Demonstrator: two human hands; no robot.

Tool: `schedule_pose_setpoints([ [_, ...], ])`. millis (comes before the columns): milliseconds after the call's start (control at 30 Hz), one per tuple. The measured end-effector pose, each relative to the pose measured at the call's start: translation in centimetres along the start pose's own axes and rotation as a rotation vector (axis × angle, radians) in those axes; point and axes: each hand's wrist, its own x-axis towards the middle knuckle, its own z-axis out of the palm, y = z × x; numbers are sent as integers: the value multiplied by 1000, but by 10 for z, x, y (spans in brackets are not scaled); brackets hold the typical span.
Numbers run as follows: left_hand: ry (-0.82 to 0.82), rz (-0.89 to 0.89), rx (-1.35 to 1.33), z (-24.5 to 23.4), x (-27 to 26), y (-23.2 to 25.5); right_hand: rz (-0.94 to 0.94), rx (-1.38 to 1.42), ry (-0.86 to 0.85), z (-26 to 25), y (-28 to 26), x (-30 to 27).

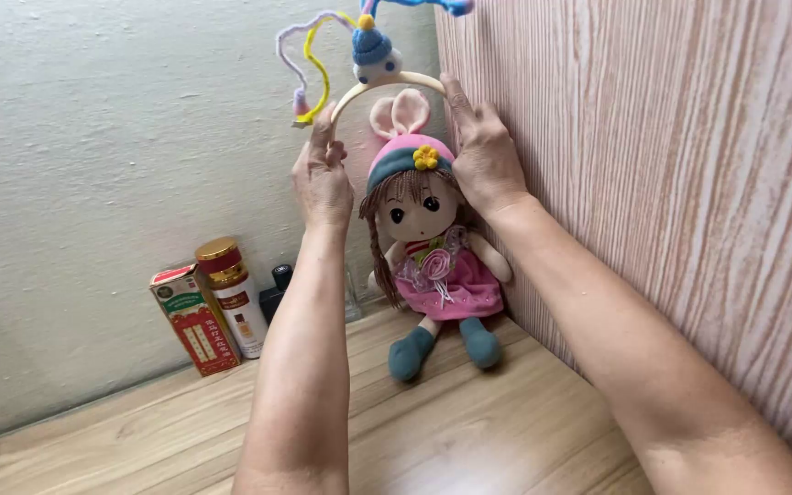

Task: Organizing various cosmetic and personal care products on a tabletop, including interaction with plush toys.

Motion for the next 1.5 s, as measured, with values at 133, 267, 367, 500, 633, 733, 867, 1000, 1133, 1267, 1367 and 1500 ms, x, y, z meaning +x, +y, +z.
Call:
schedule_pose_setpoints([
  [133, 3, -130, -31, 25, -13, -29, 71, -21, -13, 21, 0, -13],
  [267, -90, -225, 106, 48, -33, -54, 291, -143, -296, 26, -2, -22],
  [367, -117, -190, 11, 59, -36, -67, 407, -180, -444, 26, -3, -22],
  [500, -119, -297, -28, 46, -39, -37, 357, -384, -493, 38, 10, -31],
  [633, -208, -465, 50, 32, -50, -17, 430, -329, -520, 35, -4, -38],
  [733, -169, -254, 41, 38, -60, -45, 437, -307, -586, 28, -11, -45],
  [867, -181, -425, -57, 47, -71, -56, 507, -215, -654, 12, -21, -38],
  [1000, -281, -449, -31, 68, -99, -89, 654, 28, -617, -4, -29, -30],
  [1133, -661, -553, 62, 33, -102, -29, 696, 79, -651, -7, -39, -39],
  [1267, -804, -627, 93, 38, -105, -51, 683, 112, -610, 6, -37, -49],
  [1367, -690, -470, 73, 56, -115, -81, 652, 174, -539, 15, -25, -60],
  [1500, -582, -484, 193, 32, -104, -28, 587, 267, -449, 21, -25, -70],
])
